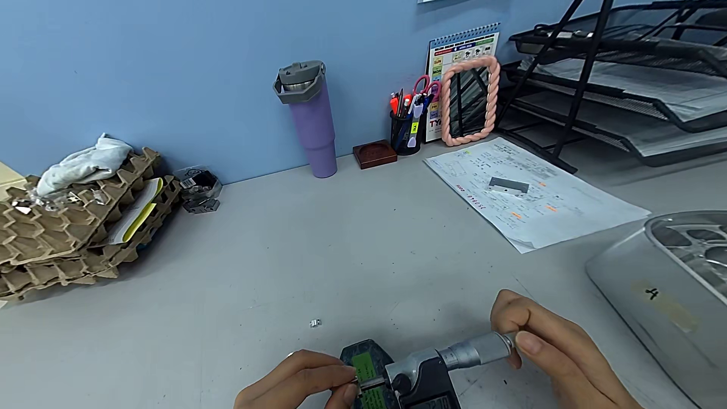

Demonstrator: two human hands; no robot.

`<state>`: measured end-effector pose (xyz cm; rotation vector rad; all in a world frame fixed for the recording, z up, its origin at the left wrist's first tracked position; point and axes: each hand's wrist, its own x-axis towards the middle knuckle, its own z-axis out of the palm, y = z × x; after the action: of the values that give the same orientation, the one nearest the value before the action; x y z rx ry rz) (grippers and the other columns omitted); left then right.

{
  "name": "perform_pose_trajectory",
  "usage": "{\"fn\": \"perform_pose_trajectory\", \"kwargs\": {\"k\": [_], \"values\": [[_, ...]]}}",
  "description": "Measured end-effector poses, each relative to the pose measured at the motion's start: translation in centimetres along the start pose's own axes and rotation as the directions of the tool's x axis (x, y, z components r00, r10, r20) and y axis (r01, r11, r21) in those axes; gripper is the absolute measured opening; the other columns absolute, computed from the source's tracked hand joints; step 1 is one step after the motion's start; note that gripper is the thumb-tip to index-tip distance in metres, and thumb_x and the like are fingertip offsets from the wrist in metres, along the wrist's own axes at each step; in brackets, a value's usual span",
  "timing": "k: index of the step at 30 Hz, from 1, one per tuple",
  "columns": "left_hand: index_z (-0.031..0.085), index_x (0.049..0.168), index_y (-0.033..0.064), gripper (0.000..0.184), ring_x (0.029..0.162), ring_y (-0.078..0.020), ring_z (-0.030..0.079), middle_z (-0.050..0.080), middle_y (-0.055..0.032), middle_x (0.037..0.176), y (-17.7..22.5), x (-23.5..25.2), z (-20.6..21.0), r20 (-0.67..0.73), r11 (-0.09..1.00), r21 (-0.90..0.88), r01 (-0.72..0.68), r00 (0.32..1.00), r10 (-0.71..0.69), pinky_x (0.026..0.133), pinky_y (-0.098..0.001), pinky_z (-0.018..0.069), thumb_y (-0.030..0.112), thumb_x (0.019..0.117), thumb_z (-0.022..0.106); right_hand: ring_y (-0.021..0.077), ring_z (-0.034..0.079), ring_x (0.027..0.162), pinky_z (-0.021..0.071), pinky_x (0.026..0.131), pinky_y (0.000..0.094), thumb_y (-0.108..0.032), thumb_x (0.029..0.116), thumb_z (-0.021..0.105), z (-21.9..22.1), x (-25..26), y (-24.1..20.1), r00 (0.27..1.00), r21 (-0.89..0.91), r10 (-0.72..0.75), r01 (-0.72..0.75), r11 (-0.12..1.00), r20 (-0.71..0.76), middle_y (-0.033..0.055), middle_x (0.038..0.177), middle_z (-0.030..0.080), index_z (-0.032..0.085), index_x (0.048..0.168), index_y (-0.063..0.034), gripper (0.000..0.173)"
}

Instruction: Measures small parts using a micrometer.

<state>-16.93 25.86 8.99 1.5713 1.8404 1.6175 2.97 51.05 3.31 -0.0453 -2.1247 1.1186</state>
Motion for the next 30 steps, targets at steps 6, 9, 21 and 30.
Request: {"fn": "perform_pose_trajectory", "kwargs": {"k": [6,9,21,30], "values": [[0.073,0.099,-0.0022,0.008,0.099,-0.0013,0.068,0.073,-0.0041,0.101,0.10,0.03,0.20,0.008,1.000,-0.016,0.020,1.000,-0.020,0.089,-0.0190,0.0568,0.003,0.0964,0.067,-0.0086,0.051,0.076,0.0406,0.060,0.0049,-0.046,0.1101,0.036,-0.02,-0.04,0.11,1.000,0.006,0.006,-0.006,1.000,-0.005,-0.0067,0.089,0.050,0.054,0.099,-0.0172,0.036],[0.072,0.098,-0.0018,0.008,0.099,-0.0012,0.068,0.073,-0.0039,0.101,0.09,0.02,0.32,0.010,0.999,-0.025,0.031,0.999,-0.031,0.089,-0.0190,0.0567,0.004,0.0971,0.066,-0.0077,0.049,0.072,0.0396,0.060,0.0057,-0.045,0.1108,0.034,0.02,-0.03,0.13,1.000,-0.007,-0.006,0.006,1.000,-0.013,-0.0060,0.085,0.049,0.053,0.094,-0.0155,0.038],[0.068,0.108,-0.0015,0.016,0.102,-0.0037,0.066,0.070,-0.0059,0.108,-0.15,-0.01,-0.05,0.069,0.998,-0.054,0.019,0.998,-0.015,0.091,-0.0225,0.0560,0.011,0.0979,0.068,-0.0072,0.050,0.073,0.0395,0.062,0.0064,-0.045,0.1101,0.037,-0.10,-0.01,0.52,0.999,-0.010,-0.048,0.048,0.999,-0.023,-0.0060,0.083,0.050,0.055,0.093,-0.0147,0.040],[0.066,0.107,-0.0041,0.021,0.103,-0.0045,0.063,0.067,-0.0110,0.107,-0.07,0.12,-0.08,0.117,1.000,0.022,-0.015,0.993,0.013,0.091,-0.0193,0.0532,0.007,0.0915,0.075,-0.0072,0.049,0.067,0.0388,0.059,0.0064,-0.040,0.1119,0.035,0.14,0.09,0.22,0.998,-0.026,-0.049,0.048,0.998,-0.041,-0.0039,0.076,0.049,0.053,0.085,-0.0114,0.043]]}}
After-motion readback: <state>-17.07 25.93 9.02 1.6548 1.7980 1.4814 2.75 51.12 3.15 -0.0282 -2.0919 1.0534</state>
